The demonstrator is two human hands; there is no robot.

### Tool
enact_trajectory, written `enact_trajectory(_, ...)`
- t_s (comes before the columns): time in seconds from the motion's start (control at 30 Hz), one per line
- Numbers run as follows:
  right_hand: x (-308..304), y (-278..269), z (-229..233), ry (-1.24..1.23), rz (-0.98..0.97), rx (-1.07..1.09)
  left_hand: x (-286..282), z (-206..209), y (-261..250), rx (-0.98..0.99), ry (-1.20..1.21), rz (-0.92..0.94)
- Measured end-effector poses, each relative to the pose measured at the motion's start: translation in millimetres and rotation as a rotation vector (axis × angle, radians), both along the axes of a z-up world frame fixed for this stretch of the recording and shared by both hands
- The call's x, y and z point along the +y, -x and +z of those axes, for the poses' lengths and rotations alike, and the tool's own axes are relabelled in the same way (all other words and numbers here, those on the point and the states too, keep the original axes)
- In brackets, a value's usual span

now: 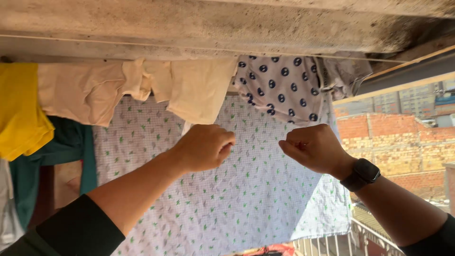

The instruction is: The person repeatedly picks small clothing items from a green plastic bin, unfolds them, and hangs them on a clothesline strung across a balcony. Items include socks, underwear, and small shirts. The person walks back and forth between the bin and the line, spacing each item as it is hung.

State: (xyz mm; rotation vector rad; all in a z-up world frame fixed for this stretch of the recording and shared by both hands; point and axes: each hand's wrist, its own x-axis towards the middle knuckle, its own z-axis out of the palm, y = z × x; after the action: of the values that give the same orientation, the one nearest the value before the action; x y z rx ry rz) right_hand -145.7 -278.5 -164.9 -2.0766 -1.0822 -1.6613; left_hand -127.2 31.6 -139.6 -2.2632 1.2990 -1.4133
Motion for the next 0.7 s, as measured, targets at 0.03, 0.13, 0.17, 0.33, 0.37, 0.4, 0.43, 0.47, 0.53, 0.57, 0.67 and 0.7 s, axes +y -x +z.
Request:
enact_trajectory(0.03, 31, 16, -11, 0.001, 0.028, 0.033, 9, -18, 16, 0.033, 0.001, 0.028)
enact_trajectory(0.13, 115, 59, -48, 0.233, 0.126, 0.209, 41, -73, 65, 0.145, -0.064, 0.008)
enact_trajectory(0.17, 139, 68, -62, 0.342, 0.121, 0.262, 56, -88, 84, 0.201, -0.07, 0.015)
enact_trajectory(0.33, 236, 98, -122, 0.596, 0.176, 0.389, 137, -145, 165, 0.52, -0.047, 0.192)
enact_trajectory(0.37, 252, 105, -133, 0.607, 0.223, 0.401, 153, -154, 182, 0.597, -0.023, 0.242)
enact_trajectory(0.4, 267, 110, -142, 0.618, 0.267, 0.407, 167, -162, 198, 0.667, 0.002, 0.292)
enact_trajectory(0.43, 280, 113, -154, 0.633, 0.294, 0.431, 184, -173, 209, 0.698, 0.018, 0.308)
enact_trajectory(0.47, 293, 115, -165, 0.625, 0.326, 0.453, 202, -182, 218, 0.706, 0.056, 0.338)
enact_trajectory(0.53, 312, 112, -189, 0.633, 0.382, 0.492, 244, -199, 240, 0.735, 0.112, 0.387)
enact_trajectory(0.57, 318, 107, -202, 0.571, 0.382, 0.515, 267, -207, 252, 0.737, 0.171, 0.471)
enact_trajectory(0.67, 325, 71, -246, 0.48, 0.36, 0.636, 342, -233, 293, 0.792, 0.498, 0.546)
enact_trajectory(0.7, 328, 56, -264, 0.435, 0.311, 0.726, 368, -241, 308, 0.819, 0.749, 0.509)
